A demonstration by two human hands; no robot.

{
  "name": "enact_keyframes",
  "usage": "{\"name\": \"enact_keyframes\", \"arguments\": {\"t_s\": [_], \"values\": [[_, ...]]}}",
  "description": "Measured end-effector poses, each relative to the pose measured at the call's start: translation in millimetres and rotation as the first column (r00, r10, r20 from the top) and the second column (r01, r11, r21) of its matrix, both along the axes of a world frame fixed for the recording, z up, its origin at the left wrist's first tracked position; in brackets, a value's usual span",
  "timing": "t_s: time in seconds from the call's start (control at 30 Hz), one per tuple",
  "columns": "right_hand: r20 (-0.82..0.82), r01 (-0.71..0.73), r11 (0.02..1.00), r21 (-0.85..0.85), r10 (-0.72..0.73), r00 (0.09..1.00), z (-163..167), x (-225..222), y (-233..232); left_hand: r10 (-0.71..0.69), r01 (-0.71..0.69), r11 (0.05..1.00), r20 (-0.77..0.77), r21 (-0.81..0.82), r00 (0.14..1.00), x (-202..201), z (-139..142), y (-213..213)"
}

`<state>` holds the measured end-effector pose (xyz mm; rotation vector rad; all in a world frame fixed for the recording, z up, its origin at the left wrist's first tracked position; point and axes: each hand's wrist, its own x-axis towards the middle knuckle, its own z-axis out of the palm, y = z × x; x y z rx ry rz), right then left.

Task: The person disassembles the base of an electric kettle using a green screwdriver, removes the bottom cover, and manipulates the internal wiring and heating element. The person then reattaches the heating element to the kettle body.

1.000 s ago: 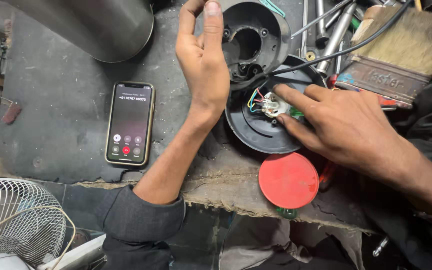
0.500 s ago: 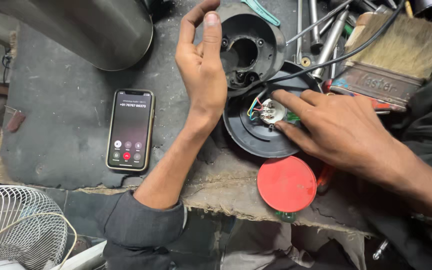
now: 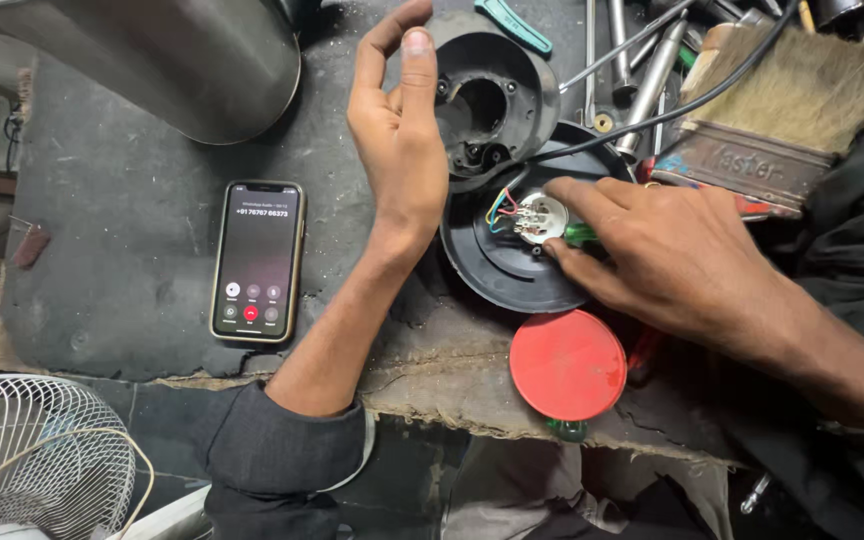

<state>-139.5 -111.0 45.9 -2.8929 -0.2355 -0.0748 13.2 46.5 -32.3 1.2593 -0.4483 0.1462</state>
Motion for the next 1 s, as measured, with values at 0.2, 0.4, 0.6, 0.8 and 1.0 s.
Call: {"name": "enact_keyframes", "arguments": {"t_s": [0.2,0.4,0.6,0.8,1.0], "values": [[0.002,0.013,1.000,0.029,-0.013,1.000,2.2,-0.6,0.7,0.091,-0.086,0.992,-0.052,0.097,0.994,2.4,-1.0,-1.2],[0.082,-0.027,0.997,0.066,0.022,0.996,2.7,-3.6,-0.1,0.128,-0.119,0.979,-0.043,0.168,0.991,4.7,-4.6,-2.6],[0.117,-0.037,0.996,0.084,0.027,0.993,3.0,-5.2,-1.7,0.030,-0.018,0.989,-0.081,0.146,0.996,4.1,-3.8,-2.4],[0.256,-0.048,0.993,0.103,0.020,0.967,5.3,-8.0,-4.1,-0.020,0.024,0.987,-0.026,0.157,0.999,4.4,0.4,-3.1],[0.445,-0.098,0.985,0.141,0.025,0.895,7.0,-9.4,-7.4,0.031,-0.021,0.943,-0.025,0.331,0.999,2.6,5.7,-5.5]]}}
